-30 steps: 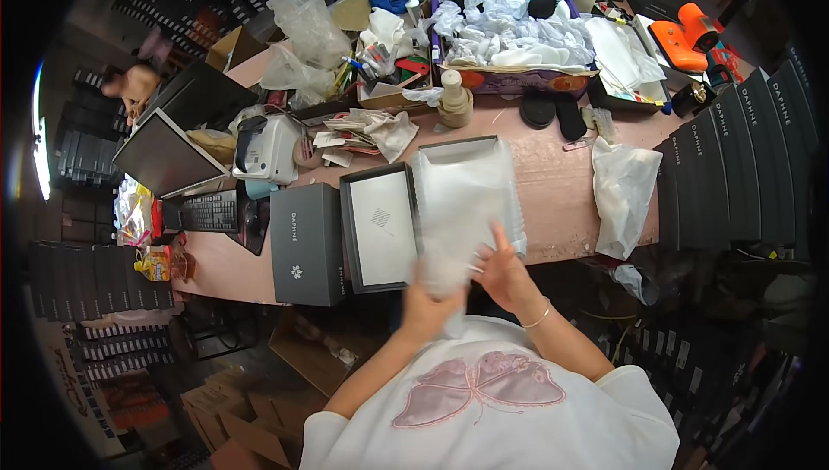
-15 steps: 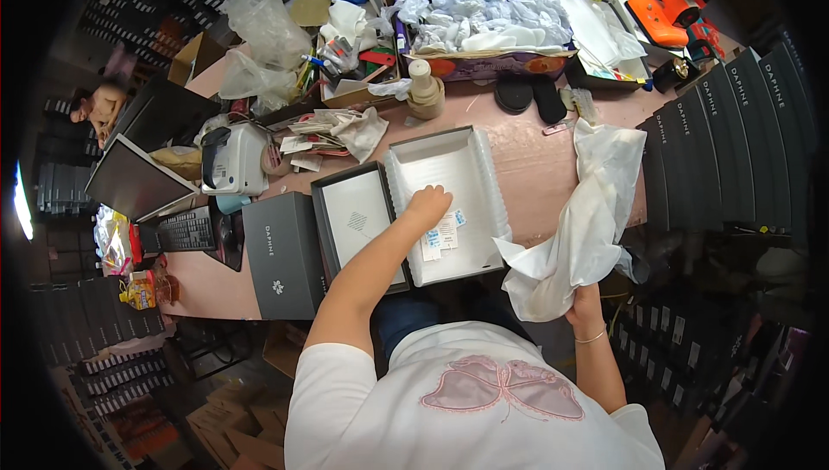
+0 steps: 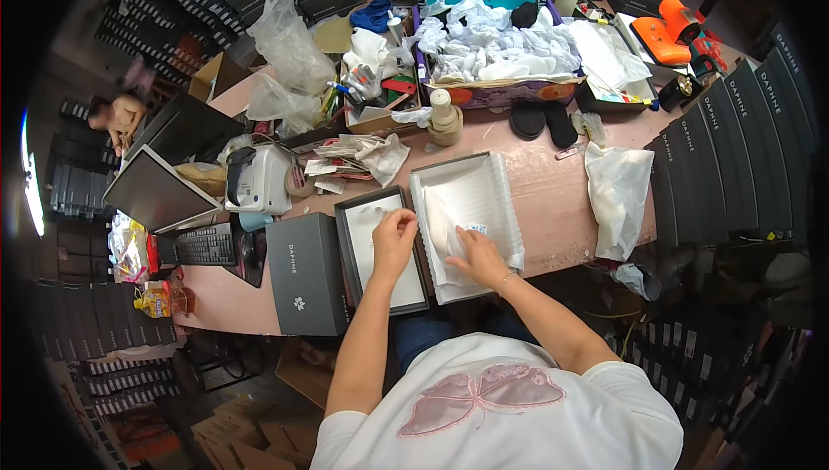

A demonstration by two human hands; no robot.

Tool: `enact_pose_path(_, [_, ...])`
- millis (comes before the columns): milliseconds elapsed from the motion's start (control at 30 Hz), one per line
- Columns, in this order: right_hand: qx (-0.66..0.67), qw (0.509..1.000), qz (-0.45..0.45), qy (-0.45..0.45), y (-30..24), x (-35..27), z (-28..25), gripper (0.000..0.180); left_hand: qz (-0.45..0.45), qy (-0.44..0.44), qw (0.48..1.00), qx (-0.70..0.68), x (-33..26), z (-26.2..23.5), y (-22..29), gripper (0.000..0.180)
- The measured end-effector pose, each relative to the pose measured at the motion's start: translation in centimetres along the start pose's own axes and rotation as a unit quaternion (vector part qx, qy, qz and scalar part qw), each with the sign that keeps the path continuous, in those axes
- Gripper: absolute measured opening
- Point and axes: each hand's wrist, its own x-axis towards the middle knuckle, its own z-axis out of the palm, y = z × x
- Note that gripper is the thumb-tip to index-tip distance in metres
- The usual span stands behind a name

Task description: Packing pairs of high-heeled shoes into shoe boxes with protective tissue paper and foam.

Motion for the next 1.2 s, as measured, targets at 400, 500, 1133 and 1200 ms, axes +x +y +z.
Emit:
enact_pose_path(400, [0.018, 0.966, 0.076, -0.246, 1.7, 0.0, 0.4, 0.060, -0.538, -0.068, 0.768, -0.340, -15.5, 2.1, -6.7, 0.060])
enact_pose_path(500, [-0.005, 0.978, 0.054, -0.201, 1.3, -1.2, 1.5, 0.052, -0.493, -0.036, 0.830, -0.257, -16.2, 5.0, -9.5, 0.057])
enact_pose_path(1133, [0.084, 0.978, 0.071, -0.177, 2.8, -2.3, -0.4, 0.037, 0.225, -0.061, 0.963, 0.135, -13.9, 5.7, -1.5, 0.016])
enact_pose_path(1200, [0.093, 0.978, 0.065, -0.177, 2.3, -2.7, 1.5, 0.036, 0.265, -0.088, 0.949, 0.143, -13.7, 6.3, -0.8, 0.016])
